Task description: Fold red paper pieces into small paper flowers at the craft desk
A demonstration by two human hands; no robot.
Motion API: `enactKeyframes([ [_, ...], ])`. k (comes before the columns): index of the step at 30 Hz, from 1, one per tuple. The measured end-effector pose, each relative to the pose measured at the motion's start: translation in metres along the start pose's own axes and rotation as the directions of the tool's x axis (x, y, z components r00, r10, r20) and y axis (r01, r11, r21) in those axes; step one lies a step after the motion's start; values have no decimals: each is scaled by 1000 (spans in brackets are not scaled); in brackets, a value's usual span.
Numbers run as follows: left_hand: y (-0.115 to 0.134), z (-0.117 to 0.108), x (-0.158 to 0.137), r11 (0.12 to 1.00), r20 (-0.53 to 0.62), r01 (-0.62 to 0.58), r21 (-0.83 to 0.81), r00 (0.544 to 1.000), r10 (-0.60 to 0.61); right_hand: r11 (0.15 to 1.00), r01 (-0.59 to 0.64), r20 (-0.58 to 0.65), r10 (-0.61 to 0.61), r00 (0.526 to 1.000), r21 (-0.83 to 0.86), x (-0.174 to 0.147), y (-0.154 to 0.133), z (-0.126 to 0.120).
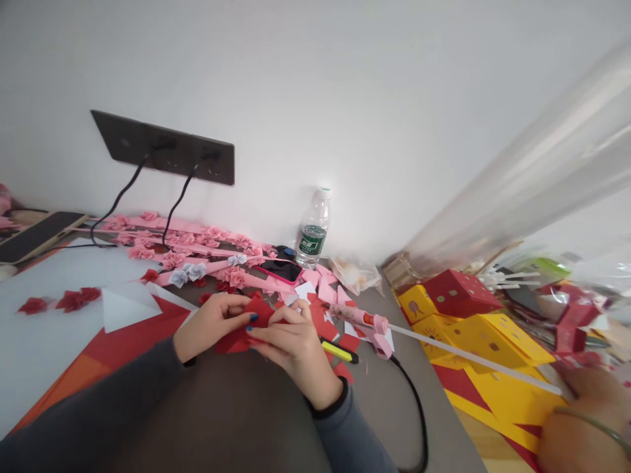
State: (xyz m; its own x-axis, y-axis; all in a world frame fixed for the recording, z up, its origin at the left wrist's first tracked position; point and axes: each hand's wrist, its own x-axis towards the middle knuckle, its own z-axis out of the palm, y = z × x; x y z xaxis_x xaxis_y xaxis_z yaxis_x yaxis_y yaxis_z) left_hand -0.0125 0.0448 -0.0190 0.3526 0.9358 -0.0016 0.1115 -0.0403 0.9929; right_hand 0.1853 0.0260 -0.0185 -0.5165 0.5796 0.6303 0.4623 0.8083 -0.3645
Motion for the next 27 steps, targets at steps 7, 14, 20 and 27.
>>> enactKeyframes([
  [7, 4, 11, -5, 1000, 102, -30, 7, 994, 29, 944, -329, -167, 328, 930, 24, -6, 4, 11],
  [14, 0, 14, -6, 998, -5, -16, -59, 1000, 16, 936, -347, -205, 328, 922, -64, -5, 6, 11],
  [20, -1, 16, -6, 995, -34, -20, -99, 999, 17, 945, -318, -222, 294, 930, -78, -2, 4, 7],
  [27, 2, 18, -8, 997, -68, 3, -76, 998, -9, 927, -371, -203, 352, 914, -60, -1, 0, 6],
])
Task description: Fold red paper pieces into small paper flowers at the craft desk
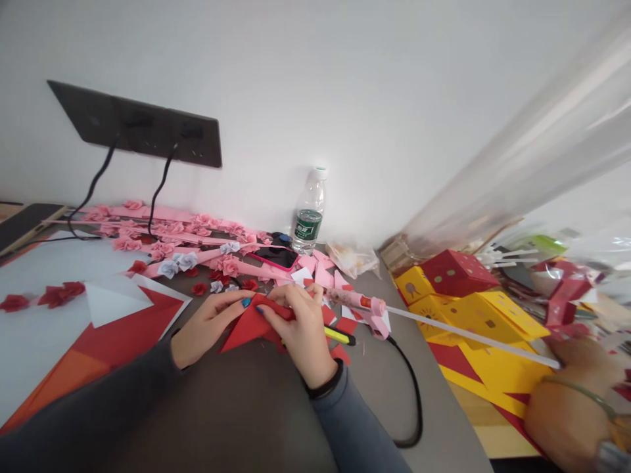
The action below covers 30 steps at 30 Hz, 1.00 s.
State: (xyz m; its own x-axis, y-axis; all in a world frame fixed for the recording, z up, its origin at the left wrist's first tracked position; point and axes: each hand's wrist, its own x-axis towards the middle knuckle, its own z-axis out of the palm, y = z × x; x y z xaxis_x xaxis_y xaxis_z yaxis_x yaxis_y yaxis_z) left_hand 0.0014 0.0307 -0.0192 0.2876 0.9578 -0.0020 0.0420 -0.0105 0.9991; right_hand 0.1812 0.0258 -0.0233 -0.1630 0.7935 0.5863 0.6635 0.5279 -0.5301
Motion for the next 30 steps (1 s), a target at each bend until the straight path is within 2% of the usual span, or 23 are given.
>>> enactKeyframes([
  [16, 0, 0, -1, 995, 22, -63, 71, 998, 62, 999, 13, 17, -14, 1000, 48, 2, -3, -3],
  [30, -3, 0, -2, 996, 13, -85, 36, 996, 85, 996, -5, 9, 4, 1000, 88, 1, -5, -3],
])
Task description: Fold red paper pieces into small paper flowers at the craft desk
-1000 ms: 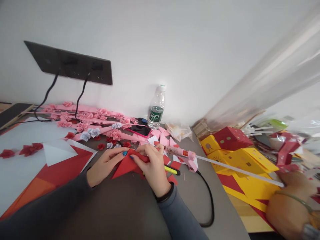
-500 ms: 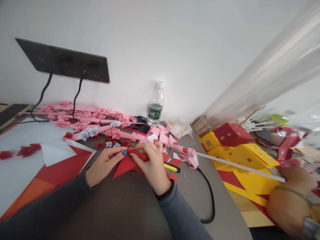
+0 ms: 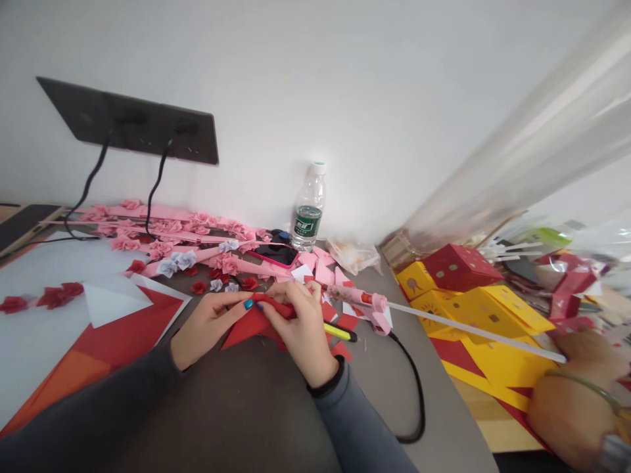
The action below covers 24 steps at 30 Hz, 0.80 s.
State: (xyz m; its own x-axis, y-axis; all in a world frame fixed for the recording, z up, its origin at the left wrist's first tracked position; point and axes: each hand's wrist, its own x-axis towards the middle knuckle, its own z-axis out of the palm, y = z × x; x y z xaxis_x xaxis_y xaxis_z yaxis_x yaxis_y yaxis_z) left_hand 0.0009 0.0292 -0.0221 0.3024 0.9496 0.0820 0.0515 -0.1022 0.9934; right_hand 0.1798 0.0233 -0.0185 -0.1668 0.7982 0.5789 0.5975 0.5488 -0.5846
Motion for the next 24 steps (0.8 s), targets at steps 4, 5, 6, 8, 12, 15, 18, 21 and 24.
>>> enactKeyframes([
  [4, 0, 0, -1, 1000, 14, -21, 6, 1000, 21, 1000, 0, -10, 0, 1000, -7, 0, -1, 1],
  [5, 0, 0, -1, 1000, 16, -25, 12, 1000, 25, 1000, -4, -13, 4, 1000, -9, 0, -1, 1],
  [6, 0, 0, -1, 999, 19, -28, 16, 999, 27, 1000, -13, -13, 13, 1000, -10, -1, -1, 1],
  [8, 0, 0, -1, 999, 23, -33, 19, 999, 32, 999, -33, -16, 33, 999, -12, -1, -1, 2],
  [12, 1, 0, -2, 999, 27, -34, 13, 999, 34, 999, -48, -21, 48, 999, -2, -2, -1, 2],
  [15, 2, 0, -2, 999, 36, -33, 9, 999, 33, 999, -43, -15, 43, 999, 6, -2, -2, 2],
  [18, 2, -1, -3, 999, 38, -33, 16, 999, 33, 999, -45, -12, 45, 999, 2, -1, -3, 2],
  [21, 2, -1, -3, 999, 38, -29, 26, 999, 28, 999, -47, -15, 47, 999, 0, -1, -3, 2],
  [24, 2, 0, -3, 999, 33, -30, 44, 999, 29, 999, -45, -11, 45, 999, 3, -1, -3, 2],
])
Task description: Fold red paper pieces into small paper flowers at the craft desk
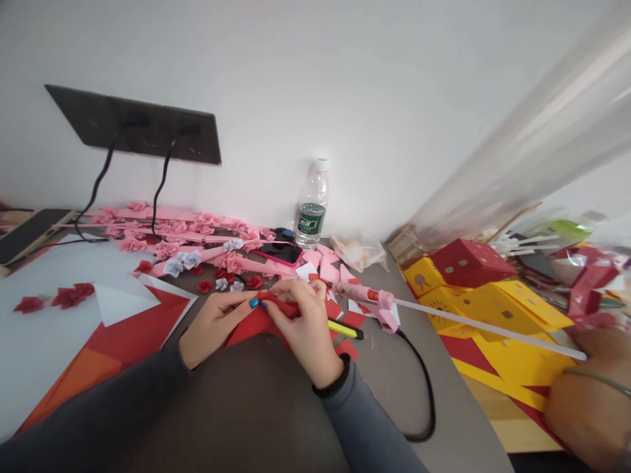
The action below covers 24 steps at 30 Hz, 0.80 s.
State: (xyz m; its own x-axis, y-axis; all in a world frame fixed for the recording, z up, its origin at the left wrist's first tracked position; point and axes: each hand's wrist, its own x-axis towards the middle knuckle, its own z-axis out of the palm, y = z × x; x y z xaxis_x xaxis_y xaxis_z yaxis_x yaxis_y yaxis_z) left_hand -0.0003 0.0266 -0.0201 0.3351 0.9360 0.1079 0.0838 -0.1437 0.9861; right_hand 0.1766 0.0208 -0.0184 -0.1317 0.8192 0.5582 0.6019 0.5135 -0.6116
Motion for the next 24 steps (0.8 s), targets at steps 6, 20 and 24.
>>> enactKeyframes([
  [6, 3, -2, 1, 994, -26, 6, 107, 1000, -3, 1000, 7, 58, -7, 998, -12, 2, -2, -4],
  [20, 0, 0, 4, 976, 132, 0, 218, 991, -30, 943, -158, 249, 85, 965, 291, 10, 1, -4],
  [24, -5, 1, 3, 978, 181, 64, 197, 978, -101, 934, -234, 295, 151, 943, 269, 8, -1, -4],
])
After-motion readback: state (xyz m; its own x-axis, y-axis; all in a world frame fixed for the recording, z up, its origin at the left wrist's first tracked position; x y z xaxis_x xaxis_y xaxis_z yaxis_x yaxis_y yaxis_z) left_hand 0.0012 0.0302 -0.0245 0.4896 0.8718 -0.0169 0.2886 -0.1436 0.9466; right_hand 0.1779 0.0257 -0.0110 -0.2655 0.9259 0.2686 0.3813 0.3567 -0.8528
